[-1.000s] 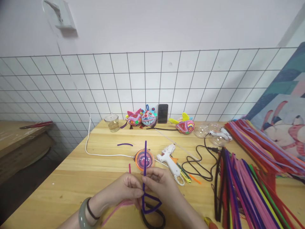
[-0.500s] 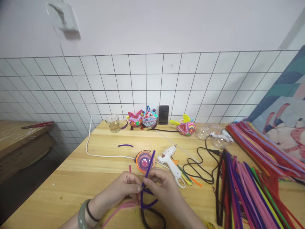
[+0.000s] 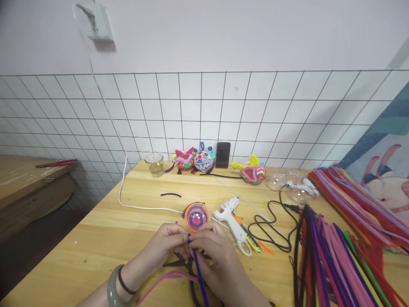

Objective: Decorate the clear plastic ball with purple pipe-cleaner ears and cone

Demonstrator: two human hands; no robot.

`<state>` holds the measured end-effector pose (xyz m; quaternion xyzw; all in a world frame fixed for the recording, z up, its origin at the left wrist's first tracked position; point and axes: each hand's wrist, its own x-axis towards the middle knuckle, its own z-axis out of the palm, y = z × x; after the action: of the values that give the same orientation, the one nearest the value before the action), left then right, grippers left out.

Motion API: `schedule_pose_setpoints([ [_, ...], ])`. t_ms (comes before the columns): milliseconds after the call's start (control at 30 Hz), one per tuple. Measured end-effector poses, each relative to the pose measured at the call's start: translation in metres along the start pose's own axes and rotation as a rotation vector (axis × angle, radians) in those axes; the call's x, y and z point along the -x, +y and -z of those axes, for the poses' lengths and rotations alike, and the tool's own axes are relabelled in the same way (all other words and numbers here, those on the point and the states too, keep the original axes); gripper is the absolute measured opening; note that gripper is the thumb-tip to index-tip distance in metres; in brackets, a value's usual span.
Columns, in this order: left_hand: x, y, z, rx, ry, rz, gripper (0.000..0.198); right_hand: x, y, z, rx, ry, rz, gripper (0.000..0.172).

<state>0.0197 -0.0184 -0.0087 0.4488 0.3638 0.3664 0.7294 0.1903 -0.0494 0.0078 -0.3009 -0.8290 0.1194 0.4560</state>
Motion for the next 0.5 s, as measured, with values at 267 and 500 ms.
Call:
schedule_pose_setpoints([
  [267, -0.0007, -0.0016, 0.0007, 0.042, 0.035, -0.047, 0.021, 0.0005, -0.0045, -0.0001, 0.171, -0.051, 0.056, 0.031],
  [500, 0.0024, 0.0046, -0.0024, 0.139, 0.037, -0.058, 0.017, 0.0026, -0.0003, -0.0029, 0.231, -0.035, 0.08, 0.031],
])
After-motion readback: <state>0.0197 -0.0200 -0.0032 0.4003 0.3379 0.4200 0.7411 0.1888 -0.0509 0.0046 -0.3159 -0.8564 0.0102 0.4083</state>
